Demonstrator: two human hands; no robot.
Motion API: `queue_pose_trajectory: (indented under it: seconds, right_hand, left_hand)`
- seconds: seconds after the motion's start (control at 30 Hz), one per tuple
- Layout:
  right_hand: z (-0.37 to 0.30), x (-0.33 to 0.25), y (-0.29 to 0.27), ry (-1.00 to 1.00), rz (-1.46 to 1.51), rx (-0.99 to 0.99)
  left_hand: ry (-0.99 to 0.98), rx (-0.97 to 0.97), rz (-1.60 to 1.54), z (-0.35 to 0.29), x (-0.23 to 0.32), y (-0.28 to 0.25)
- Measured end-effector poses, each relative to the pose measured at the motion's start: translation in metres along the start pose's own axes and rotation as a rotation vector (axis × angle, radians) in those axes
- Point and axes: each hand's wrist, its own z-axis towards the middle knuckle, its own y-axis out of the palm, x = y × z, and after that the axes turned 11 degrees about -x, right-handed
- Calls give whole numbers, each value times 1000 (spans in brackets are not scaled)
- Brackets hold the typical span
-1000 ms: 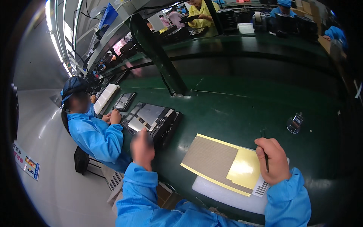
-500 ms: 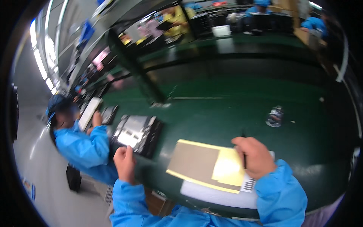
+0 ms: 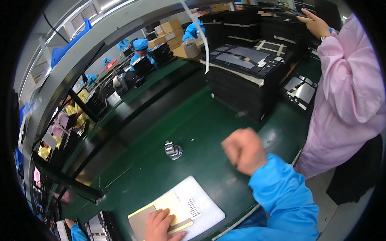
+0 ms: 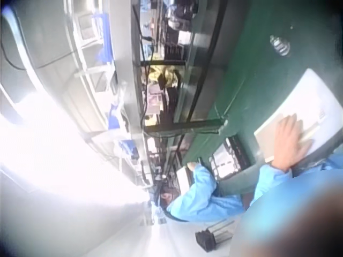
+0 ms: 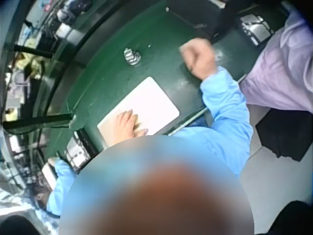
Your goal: The person uses tweezers to pick small components from a sheet and place them onto the internal chassis of an electronic device. They repeatedly transfer items from the sheet to the device, occasionally adjusting the device's position on the green workbench.
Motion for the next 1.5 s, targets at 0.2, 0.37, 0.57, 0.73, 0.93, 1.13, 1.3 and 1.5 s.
queue_pose_trajectory:
  seconds: [0.2,0.37,0.57,0.73,0.93,1.13,1.3,1.5]
  right_hand:
    - [-19,129,-14,671,206,557]
    - [-25,130,-9,681,69,200]
    - [-29,117,-1,574,547,128]
    - [-7,166,-28,515,-121,479]
    - [1,210,-29,695,120,504]
    - [2,189,-38,867,359,380]
    - [4,212,-32,846,495,528]
    - [12,200,-33,845,1184,468]
  left_hand:
    - [15,-3,0,5,4,-2]
    - [-6,-29,-2,9,7,-1]
    - [-50,-42,-24,8,9,-1]
    - [-88,-61,-20,9,11,-2]
    - [-72,-47,-54,13,10,-4]
    - [-148,-184,-106,26,24,-23]
    - [-219,-350,-326,89,34,-52]
    - [-86,-64,-888,261,40,8]
